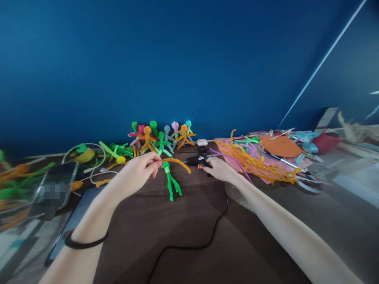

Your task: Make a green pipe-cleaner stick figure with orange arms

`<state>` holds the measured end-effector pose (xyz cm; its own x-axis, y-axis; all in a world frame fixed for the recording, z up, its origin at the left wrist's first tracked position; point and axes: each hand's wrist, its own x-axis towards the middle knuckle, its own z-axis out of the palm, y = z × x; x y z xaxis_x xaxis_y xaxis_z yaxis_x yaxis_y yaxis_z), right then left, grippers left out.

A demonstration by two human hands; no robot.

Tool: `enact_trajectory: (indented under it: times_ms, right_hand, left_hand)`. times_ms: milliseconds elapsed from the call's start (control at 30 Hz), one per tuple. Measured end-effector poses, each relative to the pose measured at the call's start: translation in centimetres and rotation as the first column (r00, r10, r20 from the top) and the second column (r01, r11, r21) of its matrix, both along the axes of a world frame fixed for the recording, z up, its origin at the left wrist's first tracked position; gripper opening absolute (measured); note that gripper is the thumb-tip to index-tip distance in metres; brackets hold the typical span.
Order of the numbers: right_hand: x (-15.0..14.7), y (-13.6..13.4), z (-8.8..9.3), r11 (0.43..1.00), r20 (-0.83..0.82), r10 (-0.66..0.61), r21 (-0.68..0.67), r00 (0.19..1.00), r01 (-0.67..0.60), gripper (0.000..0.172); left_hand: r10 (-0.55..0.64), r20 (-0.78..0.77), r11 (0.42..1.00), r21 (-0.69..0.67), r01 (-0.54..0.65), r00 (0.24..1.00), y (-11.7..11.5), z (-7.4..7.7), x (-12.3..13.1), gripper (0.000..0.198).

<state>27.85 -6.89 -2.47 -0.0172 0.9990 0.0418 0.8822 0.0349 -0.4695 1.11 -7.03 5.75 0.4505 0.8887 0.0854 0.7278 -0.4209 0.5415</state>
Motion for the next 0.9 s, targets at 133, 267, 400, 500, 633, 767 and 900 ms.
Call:
enact_trajectory:
  times_ms: [133,267,400,500,633,767,900]
  right_hand:
    - [0.2,0.4,0.1,1.000,-0.065,0.024,-0.002,0.998,-0.024,0.021]
    - [0.1,0.5,0.2,0.998,-0.148,0.053,-0.030,0.988,-0.058,0.025]
    - [-0.1,0.6,-0.2,1.000,-0.129,0.005,0.005,0.992,-0.005,0.024]
    - [0.2,0.7,-0.8,0.997,-0.074,-0.066,0.041,0.995,0.069,0.026]
    - [0.7,0.6,-1.2,0.991,-0.014,-0.127,0.028,0.992,0.127,0.025]
    - [1.1,1.2,-0.7,0.991,0.030,-0.107,0.078,0.994,0.104,0.018]
    - [0.9,4.3,-0.2,0.977,0.057,-0.089,0.201,0.994,0.076,0.020]
  left_hand:
    - [0.028,0.098,1.000,0.000,-0.028,0.995,0.7,-0.4,-0.4,0.022]
    - [0.107,0.151,0.994,-0.001,-0.108,0.983,1.1,-0.5,-0.6,0.017]
    - [0.190,0.174,0.980,0.018,-0.196,0.966,1.0,-0.3,-0.4,0.014]
    - [0.218,0.191,0.975,0.010,-0.224,0.957,0.9,-0.3,-0.4,0.014]
    - [0.224,0.219,0.972,0.024,-0.235,0.950,1.2,-0.6,-0.6,0.015]
    - [0.219,0.223,0.971,0.049,-0.235,0.950,1.5,-0.9,-1.0,0.017]
    - [0.204,0.217,0.972,0.068,-0.223,0.955,1.5,-0.8,-1.1,0.018]
